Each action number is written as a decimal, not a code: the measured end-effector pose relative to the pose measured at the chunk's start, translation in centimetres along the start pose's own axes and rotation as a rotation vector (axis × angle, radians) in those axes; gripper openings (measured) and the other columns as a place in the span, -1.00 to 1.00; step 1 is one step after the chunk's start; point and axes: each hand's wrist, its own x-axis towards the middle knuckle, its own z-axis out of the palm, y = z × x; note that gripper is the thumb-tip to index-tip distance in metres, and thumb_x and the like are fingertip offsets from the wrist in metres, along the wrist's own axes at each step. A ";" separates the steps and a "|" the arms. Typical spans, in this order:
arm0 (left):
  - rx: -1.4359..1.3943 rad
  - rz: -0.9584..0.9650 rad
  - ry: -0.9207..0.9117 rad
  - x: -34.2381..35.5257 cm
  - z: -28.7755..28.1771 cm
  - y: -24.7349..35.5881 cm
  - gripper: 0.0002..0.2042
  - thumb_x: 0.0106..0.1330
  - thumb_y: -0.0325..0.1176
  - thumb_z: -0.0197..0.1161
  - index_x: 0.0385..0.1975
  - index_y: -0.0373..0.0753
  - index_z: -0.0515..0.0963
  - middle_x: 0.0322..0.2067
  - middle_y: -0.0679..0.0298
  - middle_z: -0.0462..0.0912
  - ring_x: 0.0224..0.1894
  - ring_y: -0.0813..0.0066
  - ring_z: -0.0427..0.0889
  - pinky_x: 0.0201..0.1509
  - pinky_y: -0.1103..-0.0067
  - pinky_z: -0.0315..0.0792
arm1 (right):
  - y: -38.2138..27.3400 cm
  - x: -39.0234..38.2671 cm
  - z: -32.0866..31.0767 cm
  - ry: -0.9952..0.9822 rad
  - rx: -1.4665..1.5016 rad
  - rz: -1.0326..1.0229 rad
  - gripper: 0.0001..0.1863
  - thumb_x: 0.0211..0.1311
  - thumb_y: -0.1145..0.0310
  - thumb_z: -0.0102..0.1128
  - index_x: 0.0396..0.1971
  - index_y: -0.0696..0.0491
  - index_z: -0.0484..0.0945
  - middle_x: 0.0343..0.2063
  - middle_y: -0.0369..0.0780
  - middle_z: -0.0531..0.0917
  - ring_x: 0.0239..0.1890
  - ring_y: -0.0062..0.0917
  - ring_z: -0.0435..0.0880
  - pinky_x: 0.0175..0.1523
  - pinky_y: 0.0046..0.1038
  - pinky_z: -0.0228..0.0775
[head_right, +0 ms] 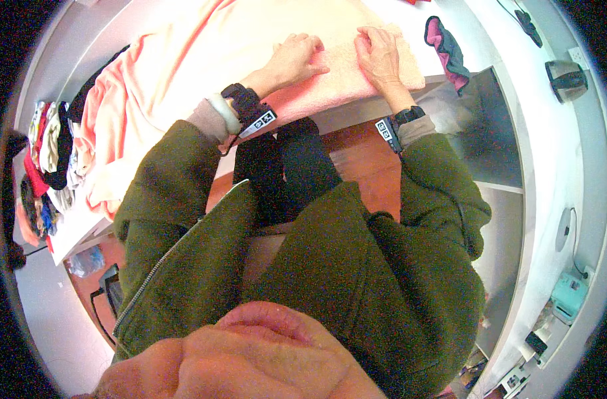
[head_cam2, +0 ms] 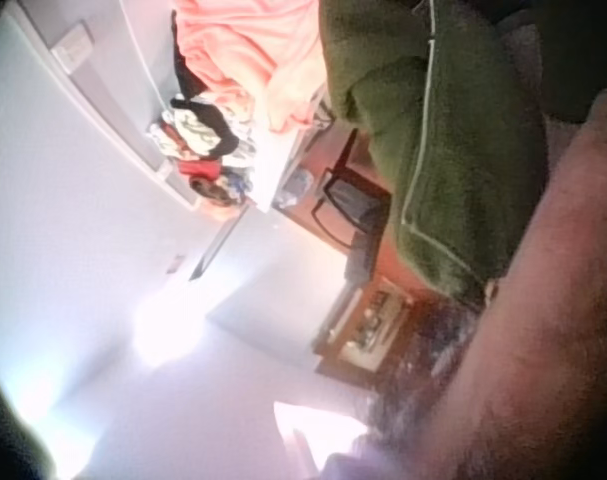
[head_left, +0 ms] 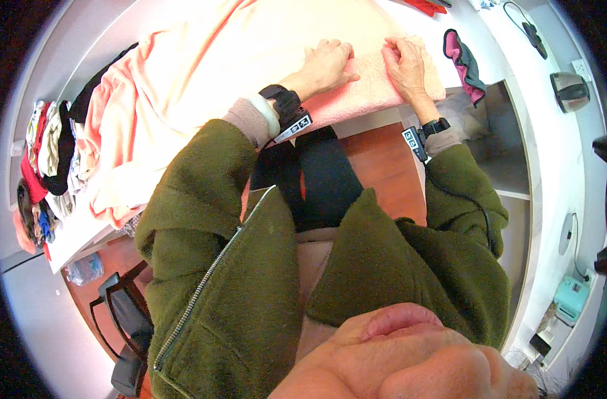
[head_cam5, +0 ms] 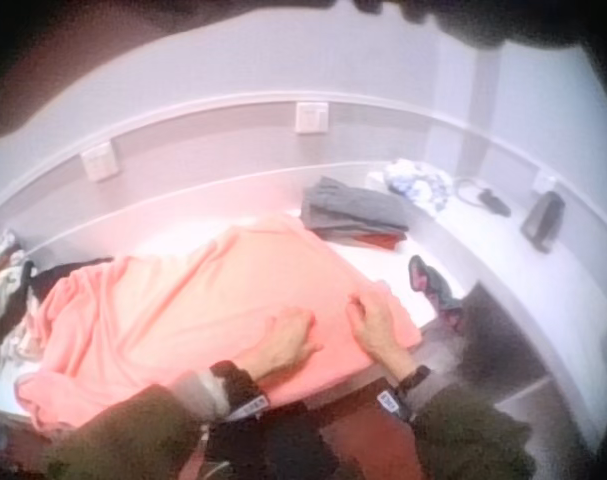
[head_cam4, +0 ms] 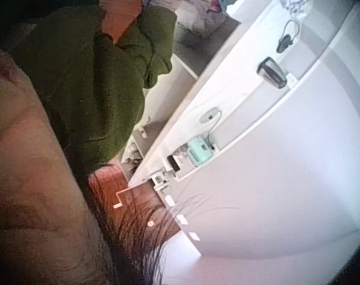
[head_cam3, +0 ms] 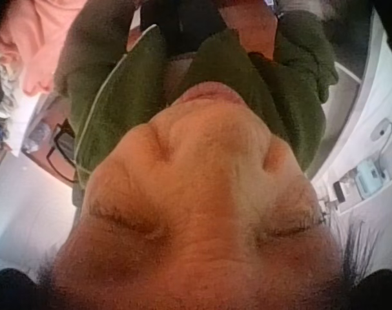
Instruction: The person folds a peach-colored towel on a white table. They repeatedly smooth, align, and fold the towel into a compact rectangle, then place it on a stack of other folded items.
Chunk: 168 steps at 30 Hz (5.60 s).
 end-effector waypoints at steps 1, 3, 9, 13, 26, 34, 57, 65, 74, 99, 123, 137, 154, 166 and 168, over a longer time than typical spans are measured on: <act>-0.020 -0.029 -0.037 0.4 -0.2 -0.2 -0.54 -0.01 -0.03 0.50 -0.19 -0.16 0.59 -0.18 0.10 0.64 -0.06 0.20 0.61 -0.09 0.18 0.48 | 0.0 0.0 0.1 0.020 -0.047 -0.053 -0.74 0.19 0.34 0.22 -0.12 0.03 0.59 -0.21 -0.17 0.65 -0.10 -0.30 0.57 0.07 -0.31 0.35; -0.115 -0.060 -0.127 0.7 -0.9 -0.9 -0.62 -0.03 -0.06 0.51 -0.37 -0.19 0.62 -0.40 0.17 0.67 -0.28 0.26 0.65 -0.23 0.34 0.50 | -0.3 -0.5 0.9 0.058 -0.055 -0.111 -0.77 0.20 0.36 0.20 -0.13 0.03 0.59 -0.21 -0.18 0.65 -0.11 -0.27 0.56 0.06 -0.30 0.34; -0.626 -0.149 -0.337 1.4 -2.8 -2.0 -0.70 0.04 -0.15 0.47 -0.44 -0.18 0.52 -0.53 0.38 0.53 -0.45 0.57 0.46 -0.37 0.58 0.36 | -0.8 -0.4 0.3 0.066 -0.182 -0.307 -0.77 0.17 0.37 0.19 -0.15 -0.02 0.60 -0.14 -0.24 0.64 0.02 -0.31 0.50 0.17 -0.24 0.24; -0.644 -0.085 -0.328 0.6 -3.7 -2.9 -0.65 0.00 -0.29 0.51 -0.28 -0.23 0.51 -0.49 0.41 0.51 -0.42 0.60 0.48 -0.34 0.63 0.37 | -1.8 0.5 0.1 -0.144 -0.237 -0.523 -0.71 0.03 0.40 0.18 -0.17 -0.04 0.61 -0.08 -0.32 0.61 0.08 -0.37 0.46 0.21 -0.22 0.19; -0.897 -0.216 -0.717 0.3 -3.8 -3.0 -0.63 0.06 -0.30 0.37 -0.13 -0.32 0.57 -0.37 0.30 0.64 -0.33 0.55 0.61 -0.24 0.59 0.52 | -3.6 5.1 -3.1 -0.905 -0.090 -0.355 -0.85 0.00 0.56 0.13 -0.36 0.16 0.45 -0.40 -0.12 0.56 -0.29 -0.25 0.56 -0.15 -0.31 0.37; -1.101 -0.405 -0.785 -2.3 -4.4 -1.9 -0.65 0.13 -0.36 0.33 -0.09 -0.34 0.57 -0.31 0.22 0.70 -0.33 0.53 0.67 -0.21 0.60 0.55 | -2.3 3.3 -6.0 -0.619 -0.012 -0.530 -0.77 -0.04 0.52 0.09 -0.30 0.11 0.54 -0.31 -0.15 0.57 -0.11 -0.23 0.53 0.06 -0.25 0.32; -1.158 -0.075 -0.723 -7.3 -6.3 2.0 -0.72 -0.06 -0.37 0.52 -0.41 -0.18 0.52 -0.49 0.44 0.56 -0.45 0.67 0.47 -0.35 0.69 0.35 | -7.5 -2.2 -7.9 -1.274 0.752 0.200 -0.84 -0.13 0.52 0.17 -0.59 0.06 0.34 -0.47 -0.40 0.46 -0.36 -0.74 0.40 -0.22 -0.65 0.25; -1.546 -0.376 -0.701 -8.2 -5.5 2.6 -0.81 0.26 -0.30 0.27 -0.24 -0.26 0.55 -0.44 0.38 0.61 -0.46 0.66 0.57 -0.38 0.73 0.45 | -7.3 -2.3 -9.0 -1.155 0.848 0.200 -0.87 -0.13 0.53 0.13 -0.49 0.11 0.45 -0.39 -0.37 0.56 -0.29 -0.72 0.51 -0.11 -0.65 0.36; -1.255 -0.219 -0.632 -8.9 -5.7 4.8 -0.79 0.04 -0.45 0.40 -0.30 -0.27 0.60 -0.42 0.36 0.62 -0.34 0.64 0.54 -0.18 0.67 0.43 | -8.7 -3.7 -10.9 -1.262 0.814 0.100 -0.60 0.10 0.21 0.36 -0.10 0.05 0.50 -0.34 -0.40 0.47 -0.22 -0.69 0.42 -0.07 -0.62 0.27; -0.816 0.240 -0.172 -12.5 -9.9 8.0 -0.84 0.18 -0.43 0.37 -0.30 -0.28 0.56 -0.46 0.26 0.68 -0.39 0.48 0.66 -0.22 0.54 0.53 | -13.4 -6.2 -10.1 -0.903 0.828 0.120 -0.59 0.06 0.34 0.48 -0.11 0.03 0.48 -0.34 -0.37 0.60 -0.31 -0.74 0.56 -0.24 -0.63 0.41; -0.345 0.384 -0.311 -21.8 -12.1 2.1 -0.77 0.08 -0.36 0.37 -0.37 -0.35 0.52 -0.53 0.17 0.45 -0.46 0.44 0.45 -0.28 0.54 0.40 | -12.2 -5.8 -20.0 -1.019 0.268 -0.234 -0.68 0.06 0.27 0.41 -0.48 0.19 0.49 -0.51 -0.27 0.51 -0.34 -0.50 0.44 -0.16 -0.46 0.31; -0.254 0.000 -0.412 -27.9 -15.0 -0.1 -0.72 0.02 -0.34 0.48 -0.44 -0.34 0.50 -0.53 0.12 0.52 -0.43 0.19 0.51 -0.22 0.37 0.40 | -11.9 -4.6 -21.5 -1.022 0.050 0.102 -0.70 -0.04 0.35 0.49 -0.48 0.17 0.51 -0.56 -0.38 0.44 -0.43 -0.70 0.42 -0.30 -0.57 0.27; -0.087 -0.260 0.628 -30.0 -26.7 -9.5 -0.67 0.42 -0.22 0.19 0.03 -0.32 0.53 -0.26 0.32 0.59 -0.21 0.58 0.50 -0.05 0.65 0.38 | -2.2 8.5 -24.2 -0.030 0.279 -0.153 -0.60 0.41 0.23 0.11 0.15 0.09 0.51 0.03 -0.28 0.61 0.08 -0.59 0.54 0.23 -0.55 0.31; -0.361 -0.325 -0.042 -34.8 -23.7 -0.9 -0.80 0.23 -0.37 0.38 -0.26 -0.34 0.57 -0.44 0.41 0.56 -0.38 0.68 0.48 -0.26 0.66 0.40 | 2.4 -2.8 -28.7 -0.293 0.469 0.272 -0.72 0.23 0.36 0.30 -0.09 0.11 0.55 -0.18 -0.34 0.61 -0.08 -0.65 0.56 0.12 -0.55 0.34; -0.338 -0.323 -0.215 -34.5 -23.3 -1.1 -0.81 0.19 -0.37 0.41 -0.33 -0.32 0.57 -0.49 0.43 0.53 -0.40 0.67 0.44 -0.27 0.63 0.36 | 1.8 -3.8 -27.8 -0.447 0.437 0.316 -0.80 0.18 0.40 0.27 -0.20 0.09 0.57 -0.29 -0.38 0.61 -0.18 -0.69 0.56 0.01 -0.59 0.37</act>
